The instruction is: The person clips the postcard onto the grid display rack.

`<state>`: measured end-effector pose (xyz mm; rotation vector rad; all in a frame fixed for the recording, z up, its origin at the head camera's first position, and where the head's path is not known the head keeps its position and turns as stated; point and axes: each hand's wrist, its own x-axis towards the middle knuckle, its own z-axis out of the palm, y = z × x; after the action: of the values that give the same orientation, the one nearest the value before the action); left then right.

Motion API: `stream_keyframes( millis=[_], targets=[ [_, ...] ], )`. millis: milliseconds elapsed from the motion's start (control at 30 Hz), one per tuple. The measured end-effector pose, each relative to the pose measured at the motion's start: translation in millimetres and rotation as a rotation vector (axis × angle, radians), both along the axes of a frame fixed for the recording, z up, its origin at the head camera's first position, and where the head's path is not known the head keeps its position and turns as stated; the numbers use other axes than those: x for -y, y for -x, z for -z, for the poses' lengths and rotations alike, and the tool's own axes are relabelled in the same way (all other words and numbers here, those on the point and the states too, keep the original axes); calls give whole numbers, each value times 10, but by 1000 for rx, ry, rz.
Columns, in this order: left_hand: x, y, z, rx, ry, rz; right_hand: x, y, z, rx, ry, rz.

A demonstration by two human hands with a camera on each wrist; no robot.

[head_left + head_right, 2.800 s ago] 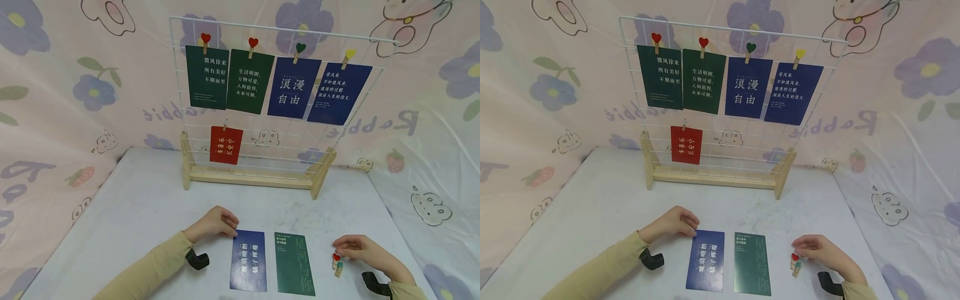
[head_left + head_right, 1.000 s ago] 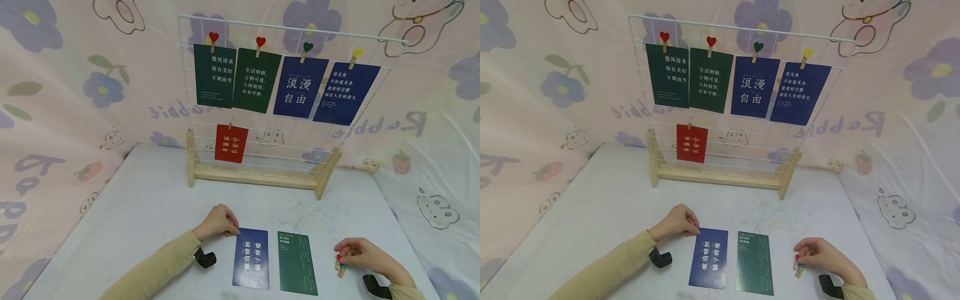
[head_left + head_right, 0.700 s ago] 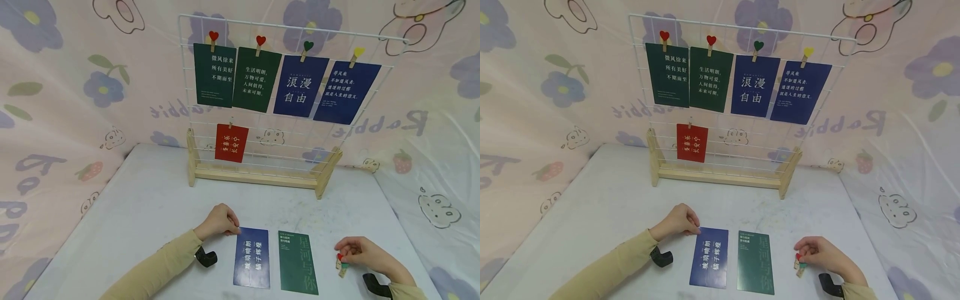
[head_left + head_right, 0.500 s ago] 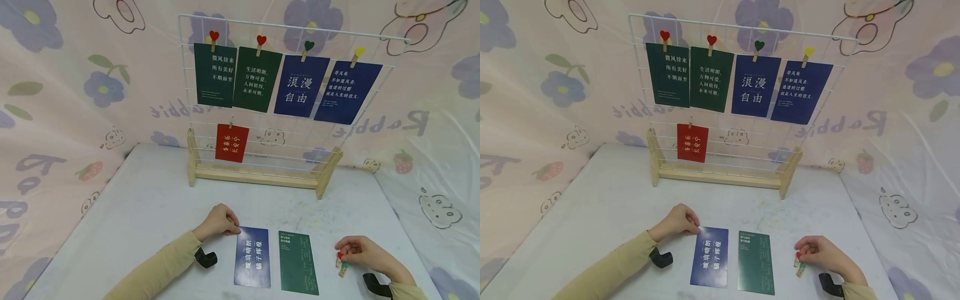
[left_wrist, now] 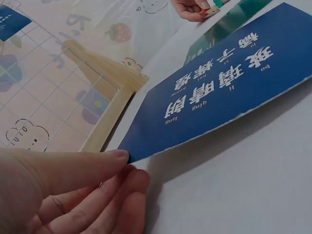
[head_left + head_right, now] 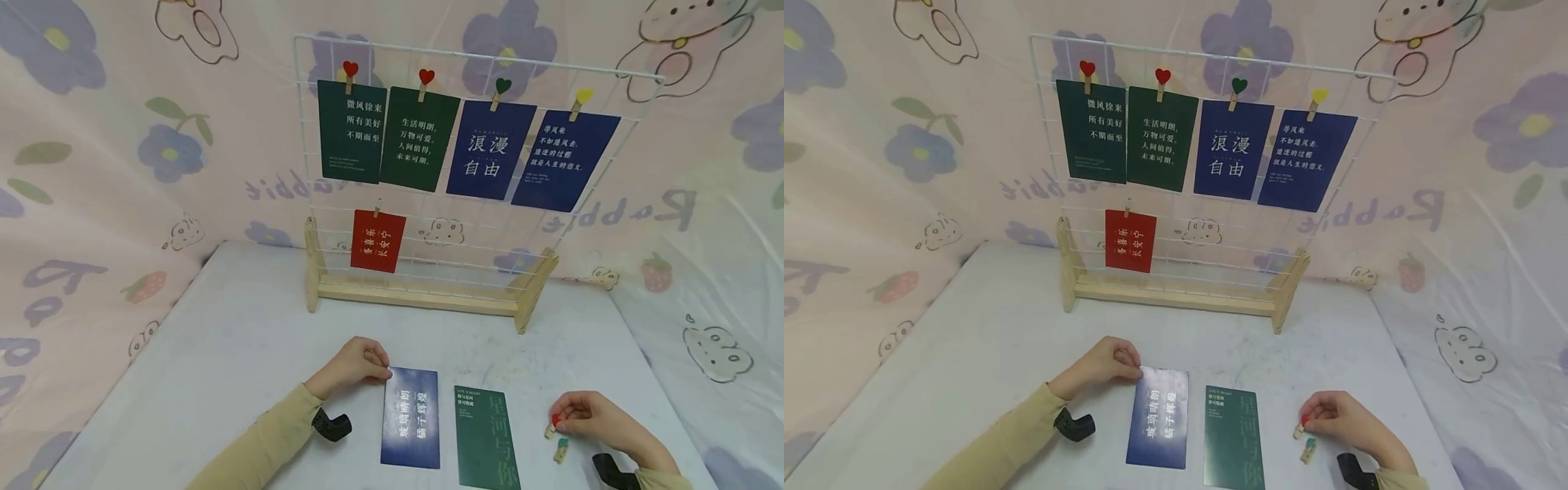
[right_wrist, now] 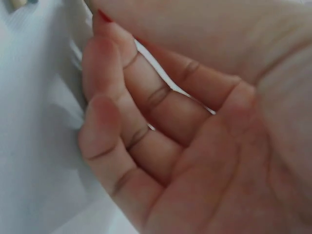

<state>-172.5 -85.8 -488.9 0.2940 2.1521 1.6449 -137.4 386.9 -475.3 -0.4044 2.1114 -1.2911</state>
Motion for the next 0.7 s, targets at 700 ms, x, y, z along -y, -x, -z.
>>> stream_keyframes(
  millis=[700],
  targets=[
    [201, 91, -199, 151, -129, -83, 71, 167, -70, -51, 21, -34]
  ],
)
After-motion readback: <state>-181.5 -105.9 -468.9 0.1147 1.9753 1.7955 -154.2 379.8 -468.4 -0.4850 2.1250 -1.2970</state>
